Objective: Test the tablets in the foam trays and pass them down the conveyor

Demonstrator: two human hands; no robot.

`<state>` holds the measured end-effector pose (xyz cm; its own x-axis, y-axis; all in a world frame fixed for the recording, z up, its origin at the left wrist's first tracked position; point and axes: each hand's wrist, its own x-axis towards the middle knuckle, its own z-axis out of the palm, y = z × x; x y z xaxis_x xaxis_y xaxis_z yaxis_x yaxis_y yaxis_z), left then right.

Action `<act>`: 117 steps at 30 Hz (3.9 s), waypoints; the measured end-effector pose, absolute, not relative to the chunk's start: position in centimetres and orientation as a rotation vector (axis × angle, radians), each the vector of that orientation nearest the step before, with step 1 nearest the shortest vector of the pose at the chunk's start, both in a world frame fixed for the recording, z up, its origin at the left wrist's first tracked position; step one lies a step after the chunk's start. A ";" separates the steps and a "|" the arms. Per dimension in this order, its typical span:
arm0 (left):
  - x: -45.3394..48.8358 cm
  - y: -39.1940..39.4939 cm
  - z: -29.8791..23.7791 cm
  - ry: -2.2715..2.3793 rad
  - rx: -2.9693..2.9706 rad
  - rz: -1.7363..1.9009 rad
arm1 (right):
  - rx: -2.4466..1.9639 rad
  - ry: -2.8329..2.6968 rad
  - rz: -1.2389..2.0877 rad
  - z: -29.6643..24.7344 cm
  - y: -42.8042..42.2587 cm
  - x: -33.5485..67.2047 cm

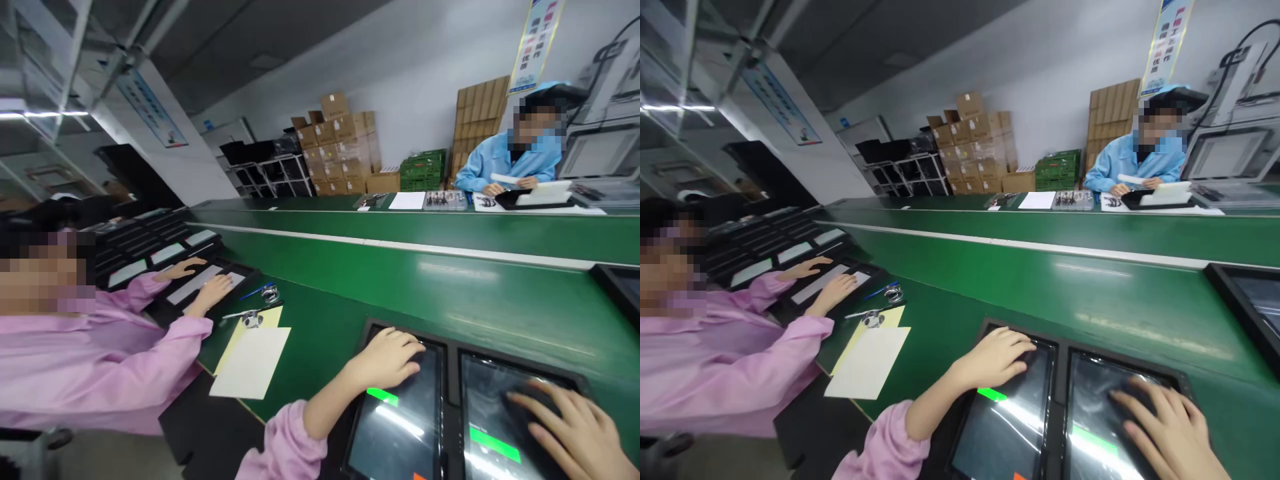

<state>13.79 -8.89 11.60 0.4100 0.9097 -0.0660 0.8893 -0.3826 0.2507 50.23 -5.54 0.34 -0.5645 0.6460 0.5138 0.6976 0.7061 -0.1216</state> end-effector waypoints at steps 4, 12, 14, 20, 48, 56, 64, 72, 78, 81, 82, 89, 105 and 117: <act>15.6 -6.1 10.6 1.747 2.416 0.269 | -1.137 -2.288 -0.140 2.4 -3.4 49.6; 14.1 -6.3 9.0 1.609 2.504 0.439 | -1.351 -2.372 -0.035 4.9 -5.4 47.8; 13.6 -6.8 9.0 1.480 2.563 0.440 | -1.328 -2.392 0.043 5.5 -5.7 47.8; 13.5 -7.6 9.1 1.252 2.597 0.419 | -1.312 -2.337 0.144 5.8 -6.1 48.4; 12.4 -7.2 9.1 1.247 2.679 0.747 | -1.382 -2.138 0.140 5.6 -6.2 48.4; 11.6 -6.4 8.3 1.418 2.612 0.600 | -1.510 -2.014 0.096 5.4 -6.2 48.7; 13.3 -6.6 8.3 1.671 2.571 0.409 | -1.855 -1.959 -0.095 5.1 -5.8 47.5; 13.3 -6.5 8.2 1.640 2.653 0.344 | -1.945 -2.052 0.120 6.5 -5.0 47.5; 13.4 -5.3 8.8 1.612 2.596 0.300 | -2.171 -2.221 0.482 10.7 -2.9 46.9; 13.3 -4.2 9.9 1.575 2.456 0.246 | -2.233 -2.295 0.594 12.4 -1.5 47.0; 13.1 -4.0 10.2 1.558 2.416 0.241 | -2.240 -2.305 0.610 12.8 -1.1 47.1; 11.9 -3.7 10.8 1.515 2.321 0.249 | -2.230 -2.295 0.671 14.0 -0.8 47.2; 9.9 -1.9 8.1 1.415 2.345 0.237 | -2.042 -2.466 0.822 13.2 -0.1 48.2; 12.7 -4.3 8.3 1.562 2.594 -0.083 | -2.013 -2.800 0.301 13.4 -2.9 46.2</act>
<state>12.71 -4.30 8.34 0.4685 0.8773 -0.1043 0.8834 -0.4637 0.0676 46.17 -2.94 13.44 -0.2901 0.8895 -0.3530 0.9442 0.3262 0.0460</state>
